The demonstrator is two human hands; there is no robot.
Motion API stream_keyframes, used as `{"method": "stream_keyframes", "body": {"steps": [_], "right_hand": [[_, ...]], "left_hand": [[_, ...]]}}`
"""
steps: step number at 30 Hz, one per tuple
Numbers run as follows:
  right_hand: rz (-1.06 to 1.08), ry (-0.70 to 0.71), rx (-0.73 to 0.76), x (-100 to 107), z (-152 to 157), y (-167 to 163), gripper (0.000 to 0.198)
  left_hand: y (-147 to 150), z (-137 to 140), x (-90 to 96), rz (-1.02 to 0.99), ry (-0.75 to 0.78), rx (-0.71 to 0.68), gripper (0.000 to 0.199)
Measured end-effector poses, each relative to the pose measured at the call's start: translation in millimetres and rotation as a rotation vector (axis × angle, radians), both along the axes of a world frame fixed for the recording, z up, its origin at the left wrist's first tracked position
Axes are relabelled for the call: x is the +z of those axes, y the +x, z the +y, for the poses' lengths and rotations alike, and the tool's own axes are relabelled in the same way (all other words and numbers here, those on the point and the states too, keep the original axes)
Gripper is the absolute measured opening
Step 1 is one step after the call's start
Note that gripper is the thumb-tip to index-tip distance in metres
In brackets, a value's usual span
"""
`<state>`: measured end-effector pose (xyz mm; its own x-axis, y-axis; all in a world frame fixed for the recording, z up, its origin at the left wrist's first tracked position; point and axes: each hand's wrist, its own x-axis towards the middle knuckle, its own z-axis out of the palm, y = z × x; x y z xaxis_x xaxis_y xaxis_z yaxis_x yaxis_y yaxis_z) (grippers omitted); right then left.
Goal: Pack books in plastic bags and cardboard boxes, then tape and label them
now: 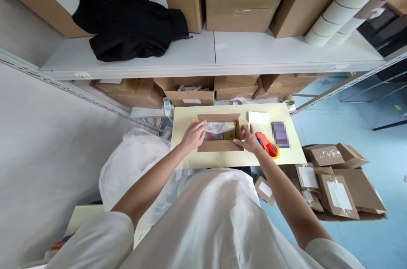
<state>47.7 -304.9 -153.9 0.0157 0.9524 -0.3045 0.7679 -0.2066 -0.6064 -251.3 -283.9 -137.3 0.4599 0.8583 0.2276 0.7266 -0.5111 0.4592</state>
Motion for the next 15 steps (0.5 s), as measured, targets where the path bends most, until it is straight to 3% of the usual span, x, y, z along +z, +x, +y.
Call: {"method": "stream_keyframes", "body": {"steps": [3, 5, 7, 10, 13, 15], "right_hand": [[0.118, 0.056, -0.263, 0, 5, 8, 0.079], [0.230, 0.059, -0.387, 2, 9, 10, 0.069], [0.330, 0.084, -0.409, 4, 11, 8, 0.062], [0.394, 0.168, -0.312, 4, 8, 0, 0.055], [0.385, 0.206, -0.165, 2, 1, -7, 0.050], [0.304, 0.238, -0.009, 1, -3, -8, 0.047]], "left_hand": [[-15, -25, -10.0, -0.223, -0.045, 0.351, 0.058], [-18, -36, -22.0, -0.334, -0.188, 0.434, 0.072], [-15, -41, -32.4, -0.415, -0.297, 0.416, 0.075], [-6, -46, -37.7, -0.455, -0.307, 0.330, 0.068], [-4, -48, -31.9, -0.336, -0.298, 0.197, 0.063], [-9, -47, -26.1, -0.196, -0.317, 0.073, 0.071]]}}
